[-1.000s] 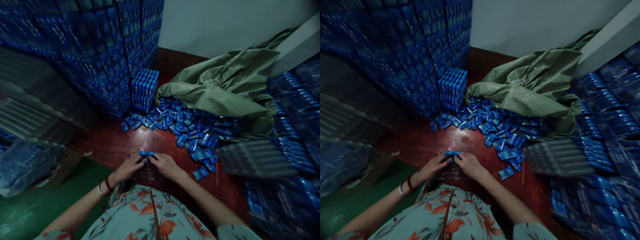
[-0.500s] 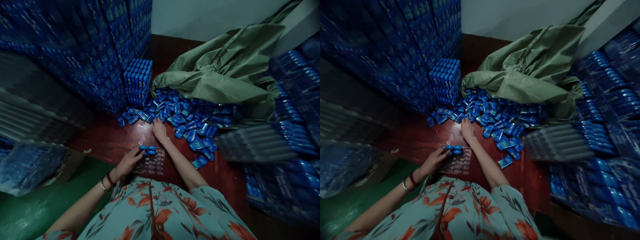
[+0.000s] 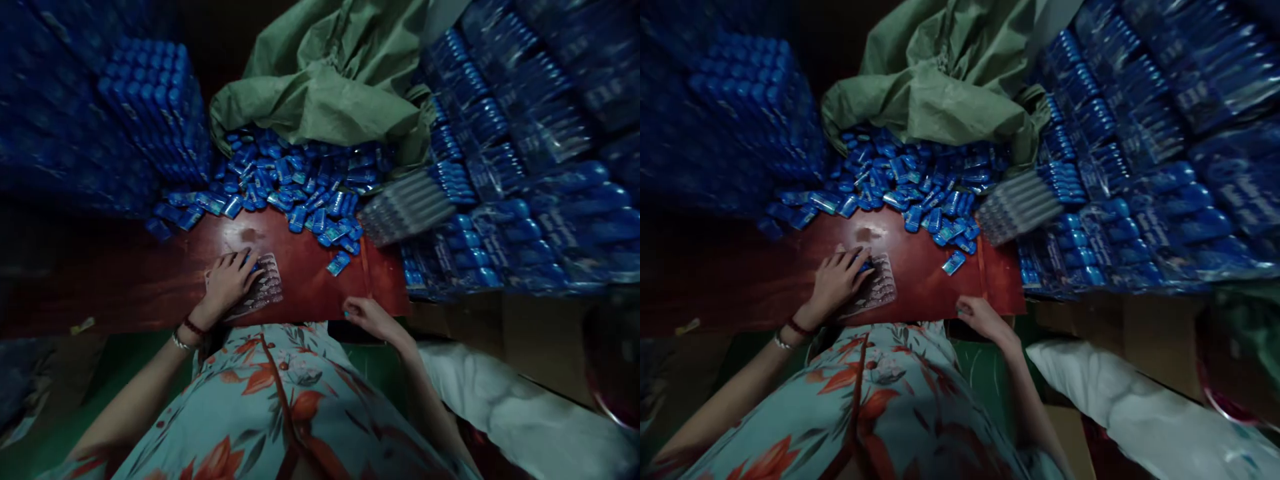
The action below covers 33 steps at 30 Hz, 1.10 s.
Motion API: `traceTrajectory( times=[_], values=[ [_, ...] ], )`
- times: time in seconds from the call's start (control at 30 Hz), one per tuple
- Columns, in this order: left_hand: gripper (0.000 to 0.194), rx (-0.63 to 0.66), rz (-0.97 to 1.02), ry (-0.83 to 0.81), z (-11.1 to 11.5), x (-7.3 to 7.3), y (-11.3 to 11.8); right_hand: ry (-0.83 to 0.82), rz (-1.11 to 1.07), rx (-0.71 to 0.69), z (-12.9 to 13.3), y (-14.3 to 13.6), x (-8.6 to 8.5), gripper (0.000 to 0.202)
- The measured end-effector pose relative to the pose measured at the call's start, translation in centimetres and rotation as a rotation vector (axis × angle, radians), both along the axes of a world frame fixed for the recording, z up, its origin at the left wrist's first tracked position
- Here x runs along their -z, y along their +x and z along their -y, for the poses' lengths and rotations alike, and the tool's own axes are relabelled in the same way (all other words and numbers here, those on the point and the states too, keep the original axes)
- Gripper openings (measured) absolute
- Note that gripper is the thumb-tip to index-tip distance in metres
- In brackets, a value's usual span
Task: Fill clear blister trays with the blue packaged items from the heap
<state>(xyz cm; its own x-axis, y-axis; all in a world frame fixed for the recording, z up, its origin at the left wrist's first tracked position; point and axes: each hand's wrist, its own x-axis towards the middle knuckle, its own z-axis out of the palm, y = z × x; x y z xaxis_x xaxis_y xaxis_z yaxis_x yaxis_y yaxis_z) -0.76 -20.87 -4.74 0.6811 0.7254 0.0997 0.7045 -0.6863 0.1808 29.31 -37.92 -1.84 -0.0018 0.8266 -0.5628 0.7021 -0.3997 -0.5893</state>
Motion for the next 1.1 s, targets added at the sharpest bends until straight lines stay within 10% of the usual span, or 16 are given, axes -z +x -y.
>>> traceTrajectory(
  times=[0.2, 0.43, 0.67, 0.87, 1.1],
  values=[
    [0.05, -0.028, 0.013, 0.038, 0.1, 0.1, 0.0, -0.153, 0.334, 0.126, 6.2, 3.3, 0.0, 0.021],
    [0.047, -0.002, 0.057, 0.045, 0.3, -0.7, -0.8, -0.203, 0.886, 0.11, 4.3, 4.6, -4.2, 0.022],
    [0.041, -0.006, 0.179, 0.077, 0.6, -1.7, -1.9, -0.503, 0.848, 0.301, 4.5, 7.1, -4.0, 0.022],
    [0.04, -0.004, 0.213, 0.132, 0.4, -1.9, -2.5, -0.144, 0.986, 0.433, 4.8, 5.8, -3.5, 0.035],
    [0.036, -0.003, 0.287, 0.17, 0.9, -2.1, -2.1, 0.545, 0.505, 0.253, -3.3, 1.2, 1.0, 0.039]
  ],
)
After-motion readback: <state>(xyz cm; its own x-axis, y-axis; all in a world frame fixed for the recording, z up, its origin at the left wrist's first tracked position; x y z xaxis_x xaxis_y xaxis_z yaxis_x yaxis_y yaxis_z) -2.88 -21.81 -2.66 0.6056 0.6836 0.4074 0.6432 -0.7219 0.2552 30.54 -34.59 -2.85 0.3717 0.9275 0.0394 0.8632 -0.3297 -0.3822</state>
